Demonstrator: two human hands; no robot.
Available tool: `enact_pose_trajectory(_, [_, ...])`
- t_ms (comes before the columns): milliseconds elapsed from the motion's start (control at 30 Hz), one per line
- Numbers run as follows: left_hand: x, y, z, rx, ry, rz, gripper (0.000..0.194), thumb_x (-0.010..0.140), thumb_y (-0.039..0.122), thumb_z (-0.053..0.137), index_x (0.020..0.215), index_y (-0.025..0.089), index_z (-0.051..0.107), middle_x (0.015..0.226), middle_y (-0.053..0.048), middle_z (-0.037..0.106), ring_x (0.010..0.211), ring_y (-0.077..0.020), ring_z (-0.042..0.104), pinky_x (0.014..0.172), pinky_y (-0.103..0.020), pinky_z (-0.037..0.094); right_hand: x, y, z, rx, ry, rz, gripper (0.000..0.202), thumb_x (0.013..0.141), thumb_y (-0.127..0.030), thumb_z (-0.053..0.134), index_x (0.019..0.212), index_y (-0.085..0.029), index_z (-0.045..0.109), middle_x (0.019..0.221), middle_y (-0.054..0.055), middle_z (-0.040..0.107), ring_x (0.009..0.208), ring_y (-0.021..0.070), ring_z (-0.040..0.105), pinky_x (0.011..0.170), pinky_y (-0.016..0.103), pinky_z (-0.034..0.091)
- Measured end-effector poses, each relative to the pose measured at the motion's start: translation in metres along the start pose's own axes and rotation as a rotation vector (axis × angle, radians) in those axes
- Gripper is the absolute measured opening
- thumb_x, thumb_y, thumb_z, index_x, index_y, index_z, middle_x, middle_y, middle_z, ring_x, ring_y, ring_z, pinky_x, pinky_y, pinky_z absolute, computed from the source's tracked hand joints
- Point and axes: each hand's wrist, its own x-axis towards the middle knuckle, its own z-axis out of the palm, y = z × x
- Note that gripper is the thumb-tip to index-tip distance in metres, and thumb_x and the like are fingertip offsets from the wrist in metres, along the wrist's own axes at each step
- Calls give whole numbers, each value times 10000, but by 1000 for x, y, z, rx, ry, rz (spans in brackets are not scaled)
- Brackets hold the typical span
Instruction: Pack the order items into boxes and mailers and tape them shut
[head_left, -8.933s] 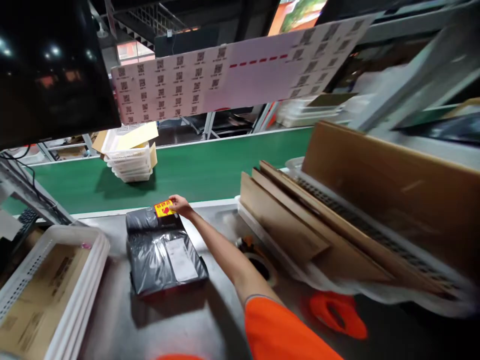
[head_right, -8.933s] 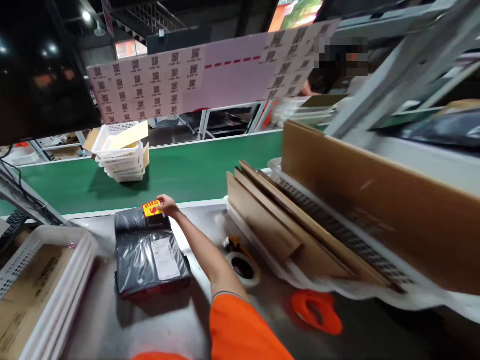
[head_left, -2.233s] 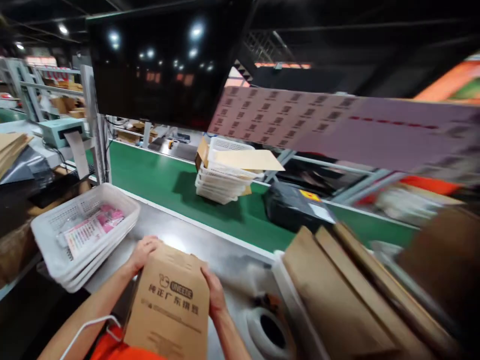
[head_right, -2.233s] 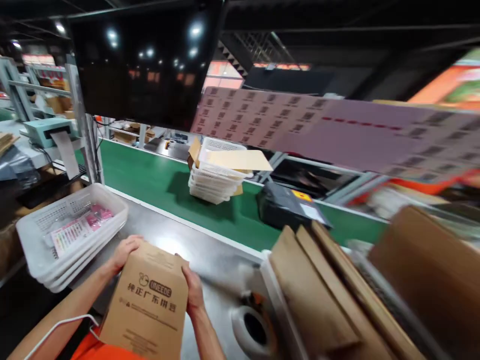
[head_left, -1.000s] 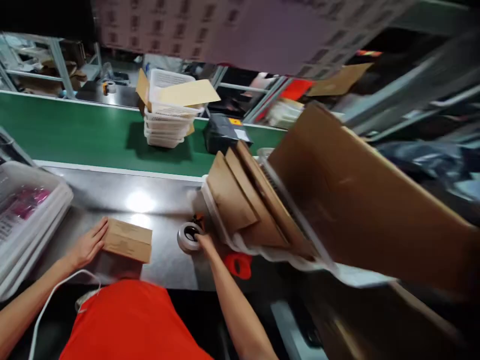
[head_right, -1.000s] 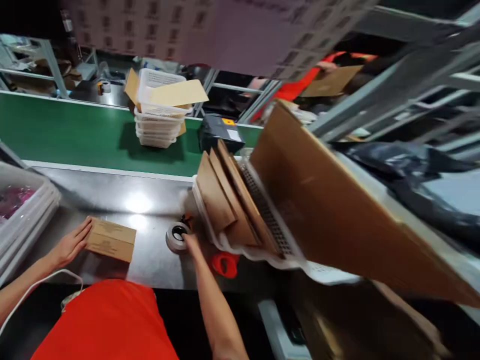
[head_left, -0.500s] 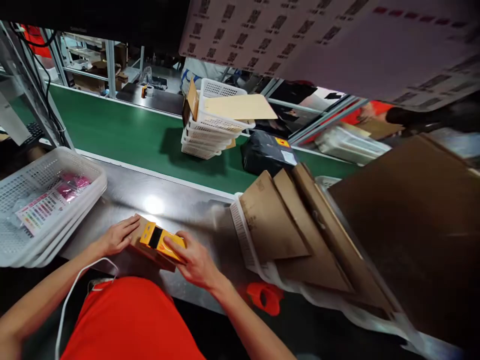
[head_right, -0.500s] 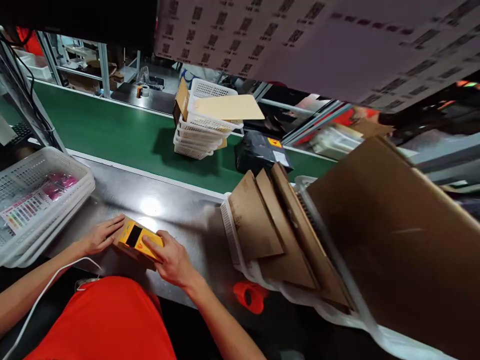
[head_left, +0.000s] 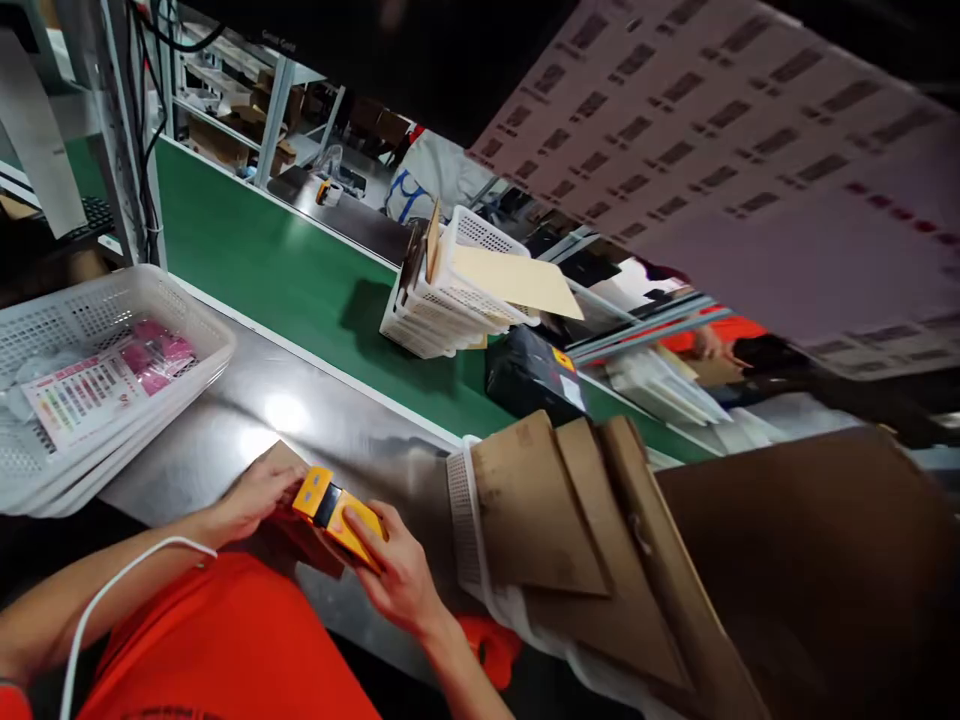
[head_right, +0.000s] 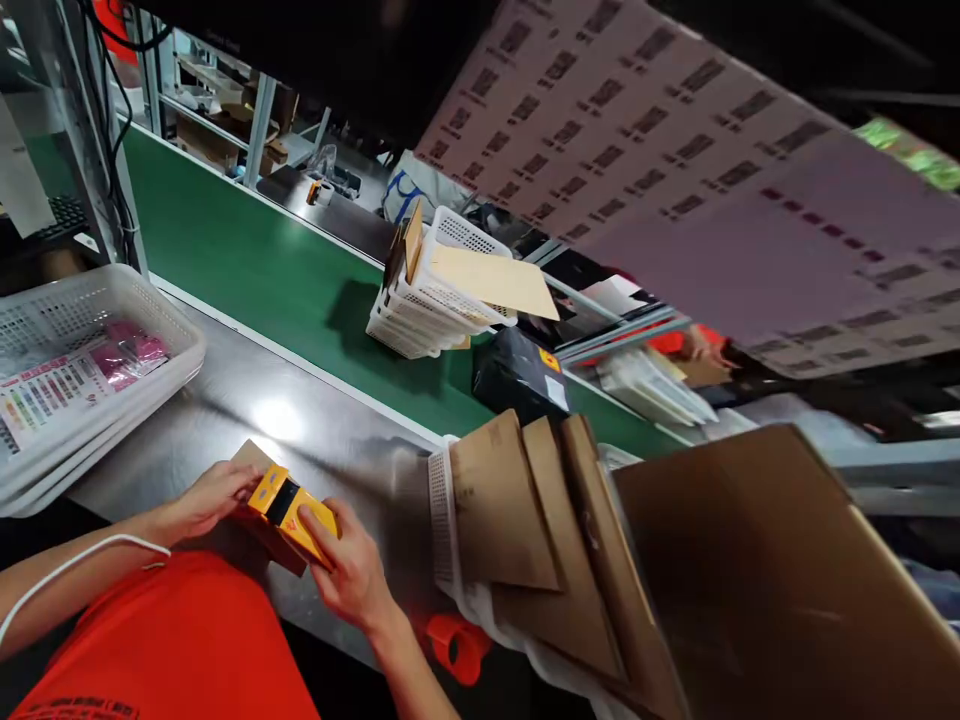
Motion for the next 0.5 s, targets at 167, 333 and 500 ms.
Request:
enact_pose_trajectory(167, [5, 12, 3, -23, 131, -104, 418, 802, 560, 837, 757, 165, 710, 690, -35, 714, 623, -172, 648, 581, -272, 466, 17, -9, -21, 52, -240, 91, 697, 967, -193, 631, 1649, -305, 542, 1436, 183, 600, 1191, 315, 720, 977, 452, 651])
enact_pose_trajectory(333, [19, 38, -36, 110, 328, -41, 298, 829, 396, 781, 664, 172, 677, 643, -33, 715, 579, -152, 638, 562, -251, 453, 46, -28, -52, 35, -598, 317, 688, 1022, -358, 701, 1683, -310, 519, 1162, 143, 676, 956, 273, 709, 893, 417, 627])
enact_pose_trajectory(500, [24, 41, -68, 185, 487, 5, 294, 818, 380, 774, 642, 171, 667, 626, -38, 715, 524, -141, 622, 520, -247, 441, 61, -37, -54, -4, -687, 342, 629, 1061, -385, 613, 1677, -287, 532, 1114, 137, 681, 864, 241, 657, 829, 356, 564])
